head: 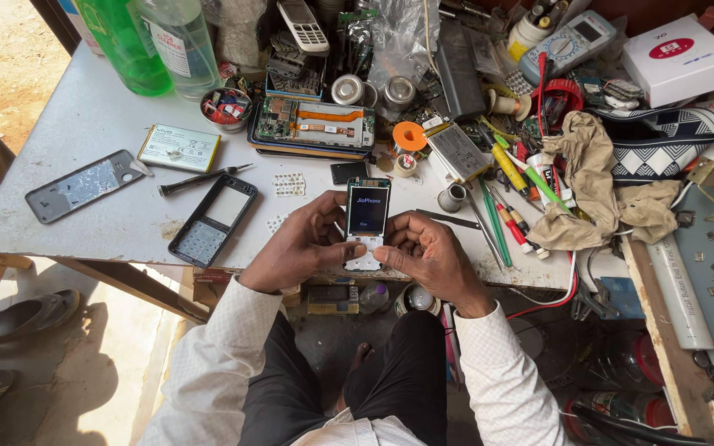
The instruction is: The person assembles a JioPhone by attaching the keypad to the mainboard, cleaning the keypad with a toothbrush, and testing the device. The phone powers on and displays the JioPhone boot screen.
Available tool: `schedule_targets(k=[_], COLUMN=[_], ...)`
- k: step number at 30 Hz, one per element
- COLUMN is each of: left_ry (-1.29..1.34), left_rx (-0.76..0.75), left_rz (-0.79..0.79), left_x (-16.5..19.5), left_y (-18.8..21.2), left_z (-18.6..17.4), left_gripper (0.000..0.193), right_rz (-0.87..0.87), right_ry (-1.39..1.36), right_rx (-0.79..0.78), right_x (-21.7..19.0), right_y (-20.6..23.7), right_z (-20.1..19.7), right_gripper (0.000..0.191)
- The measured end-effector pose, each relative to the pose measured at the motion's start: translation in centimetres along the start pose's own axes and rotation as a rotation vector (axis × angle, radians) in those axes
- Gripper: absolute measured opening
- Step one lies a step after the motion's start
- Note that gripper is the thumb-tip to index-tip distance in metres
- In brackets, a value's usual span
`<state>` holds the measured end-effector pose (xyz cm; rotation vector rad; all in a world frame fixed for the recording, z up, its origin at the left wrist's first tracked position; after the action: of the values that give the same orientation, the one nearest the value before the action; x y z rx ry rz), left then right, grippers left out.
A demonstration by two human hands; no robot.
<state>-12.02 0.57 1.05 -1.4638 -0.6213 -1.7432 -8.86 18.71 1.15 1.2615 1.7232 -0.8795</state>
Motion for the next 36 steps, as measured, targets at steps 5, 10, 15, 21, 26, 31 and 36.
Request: schedule_targets(k=[5, 10, 15, 21, 26, 31, 36], left_ry=[-0.016, -0.028, -0.066, -0.058, -0.063, -0.093, -0.079], left_rx=[-0.016, -0.003, 0.021, 0.006, 0.009, 0.03, 0.019], left_rz=[0.017, 0.017, -0.017, 0.009, 0.022, -0.013, 0.003], left_x=[0.24, 0.37, 0.08, 0.06, 0.22, 0.06, 0.19], left_y=[-0.03, 0.05, -0.02, 0.04, 0.06, -0.03, -0.08], left_z=[0.03, 0.01, -0.17, -0.13, -0.1, -0.16, -0.05], left_gripper=[0.057, 0.06, 0.062, 0.061, 0.058, 0.059, 0.06], right_rz=[0.03, 0.039, 0.028, 0.044, 0.023, 0.03, 0.034], right_ry=[0.008, 0.024, 0.011, 0.006, 0.025, 0.028, 0.013], right_rx=[0.009, 0.018, 0.017, 0.026, 0.027, 0.026, 0.029], right_x=[0.06, 0.11, 0.16, 0.35, 0.24, 0.35, 0.36], right_y=[0.1, 0.09, 0.04, 0.08, 0.15, 0.18, 0.18], right_z=[0.09, 0.13, 0.15, 0.09, 0.1, 0.11, 0.1], right_gripper=[0.037, 0.039, 0.04, 0.042, 0.044, 0.044, 0.042])
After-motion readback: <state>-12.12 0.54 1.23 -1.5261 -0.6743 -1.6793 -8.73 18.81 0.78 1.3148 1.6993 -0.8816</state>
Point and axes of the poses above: each hand's wrist, its own y-axis away from the middle knuckle, its own z-axis out of the palm, x = y × z, the point moved 7 cm from there along -y, towards the middle knuckle, and after that the axes turned 6 degrees about y, right-handed, at the moved point
